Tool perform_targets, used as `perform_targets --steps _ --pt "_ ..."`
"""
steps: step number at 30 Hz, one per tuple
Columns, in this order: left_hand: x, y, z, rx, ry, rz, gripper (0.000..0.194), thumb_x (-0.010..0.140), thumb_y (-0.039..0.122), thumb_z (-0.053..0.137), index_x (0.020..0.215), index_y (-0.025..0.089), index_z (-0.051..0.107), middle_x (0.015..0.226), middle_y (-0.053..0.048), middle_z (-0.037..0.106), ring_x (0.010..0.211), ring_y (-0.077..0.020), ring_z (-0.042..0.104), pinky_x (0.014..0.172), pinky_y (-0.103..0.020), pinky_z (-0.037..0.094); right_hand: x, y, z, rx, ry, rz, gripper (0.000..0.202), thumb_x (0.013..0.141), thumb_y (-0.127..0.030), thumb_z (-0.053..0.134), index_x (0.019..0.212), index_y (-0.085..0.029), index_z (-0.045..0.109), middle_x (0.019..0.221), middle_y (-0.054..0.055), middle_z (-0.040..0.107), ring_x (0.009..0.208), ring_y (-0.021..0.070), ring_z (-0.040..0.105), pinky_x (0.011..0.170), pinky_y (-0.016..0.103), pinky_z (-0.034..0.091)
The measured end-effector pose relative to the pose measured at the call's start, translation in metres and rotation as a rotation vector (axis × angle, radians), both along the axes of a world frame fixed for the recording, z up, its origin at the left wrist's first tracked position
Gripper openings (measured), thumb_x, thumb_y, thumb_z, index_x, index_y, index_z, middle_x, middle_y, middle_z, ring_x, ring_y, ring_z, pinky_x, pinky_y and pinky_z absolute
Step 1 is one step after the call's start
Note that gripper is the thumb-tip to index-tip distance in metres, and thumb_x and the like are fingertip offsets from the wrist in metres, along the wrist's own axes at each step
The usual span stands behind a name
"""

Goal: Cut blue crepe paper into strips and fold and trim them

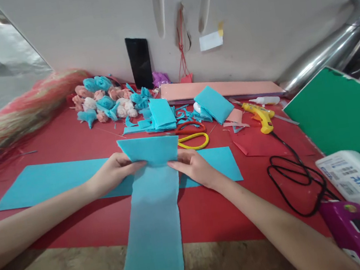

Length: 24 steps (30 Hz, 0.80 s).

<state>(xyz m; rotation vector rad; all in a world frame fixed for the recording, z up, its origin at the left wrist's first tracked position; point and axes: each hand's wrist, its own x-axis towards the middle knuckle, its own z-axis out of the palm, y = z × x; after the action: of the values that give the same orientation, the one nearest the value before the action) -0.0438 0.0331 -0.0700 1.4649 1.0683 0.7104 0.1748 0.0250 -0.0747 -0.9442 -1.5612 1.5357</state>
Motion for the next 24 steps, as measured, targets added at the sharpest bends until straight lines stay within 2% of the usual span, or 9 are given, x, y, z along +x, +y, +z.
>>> perform_targets --steps 4,7,9,11,15,18,21,24 --pt "-0.002 0.002 -0.002 -0.004 -0.028 0.047 0.018 0.068 0.031 0.067 0.062 0.015 0.065 0.053 0.004 0.056 0.052 -0.0088 0.046 0.052 -0.022 0.039 0.002 0.001 -0.003 0.004 0.007 0.006 0.017 0.077 -0.034 0.064 0.064 -0.024 0.066 0.064 -0.002 0.063 0.066 0.0167 0.059 0.069 0.034 0.051" --pt "-0.004 0.003 0.002 -0.035 -0.082 0.008 0.011 0.064 0.024 0.071 0.071 0.016 0.072 0.064 0.001 0.067 0.058 -0.0109 0.055 0.056 -0.022 0.043 0.006 0.002 -0.004 -0.011 0.002 0.018 0.012 0.079 -0.031 0.061 0.075 -0.025 0.071 0.066 -0.003 0.063 0.061 0.0146 0.057 0.061 0.03 0.049" --pt "-0.005 0.004 0.004 -0.084 -0.123 -0.048 0.019 0.064 0.023 0.071 0.082 0.018 0.075 0.08 -0.003 0.073 0.07 -0.0151 0.062 0.063 -0.024 0.048 0.009 0.003 -0.006 -0.04 0.019 0.049 0.017 0.08 -0.027 0.058 0.087 -0.027 0.073 0.066 -0.003 0.063 0.057 0.0124 0.056 0.055 0.027 0.047" --pt "-0.004 0.004 0.005 -0.11 -0.151 -0.076 0.019 0.066 0.024 0.07 0.084 0.019 0.075 0.089 -0.005 0.074 0.076 -0.0178 0.065 0.066 -0.025 0.05 0.01 0.003 -0.008 -0.07 0.044 0.076 0.023 0.08 -0.022 0.054 0.09 -0.027 0.074 0.064 -0.004 0.062 0.054 0.0105 0.055 0.052 0.025 0.046" --pt "-0.004 0.003 0.003 -0.08 -0.208 -0.103 0.017 0.068 0.017 0.068 0.083 0.019 0.075 0.089 -0.004 0.074 0.077 -0.0167 0.066 0.068 -0.024 0.049 0.011 0.004 -0.012 -0.081 0.059 0.083 0.03 0.076 -0.017 0.049 0.091 -0.024 0.074 0.061 -0.003 0.061 0.051 0.0087 0.053 0.049 0.022 0.044" --pt "-0.005 0.004 0.001 -0.074 -0.234 -0.138 0.027 0.064 0.009 0.061 0.084 0.02 0.076 0.09 -0.002 0.073 0.08 -0.0163 0.064 0.069 -0.024 0.047 0.012 0.005 -0.013 -0.076 0.052 0.076 0.031 0.073 -0.014 0.049 0.089 -0.021 0.075 0.058 -0.004 0.06 0.048 0.0072 0.049 0.047 0.02 0.04" --pt "-0.007 0.005 0.001 -0.072 -0.277 -0.17 0.044 0.056 0.004 0.049 0.086 0.02 0.077 0.092 -0.001 0.072 0.085 -0.0174 0.062 0.072 -0.024 0.045 0.012 0.005 -0.01 -0.087 0.056 0.084 0.027 0.074 -0.018 0.05 0.084 -0.02 0.075 0.054 -0.003 0.058 0.046 0.0075 0.047 0.045 0.02 0.041" --pt "-0.009 0.007 0.001 -0.041 -0.285 -0.179 0.045 0.053 0.006 0.046 0.084 0.019 0.077 0.094 -0.003 0.072 0.091 -0.0192 0.06 0.079 -0.026 0.044 0.011 0.004 -0.006 -0.119 0.053 0.089 0.025 0.08 -0.03 0.051 0.079 -0.019 0.074 0.056 -0.002 0.059 0.044 0.0095 0.051 0.041 0.022 0.043"
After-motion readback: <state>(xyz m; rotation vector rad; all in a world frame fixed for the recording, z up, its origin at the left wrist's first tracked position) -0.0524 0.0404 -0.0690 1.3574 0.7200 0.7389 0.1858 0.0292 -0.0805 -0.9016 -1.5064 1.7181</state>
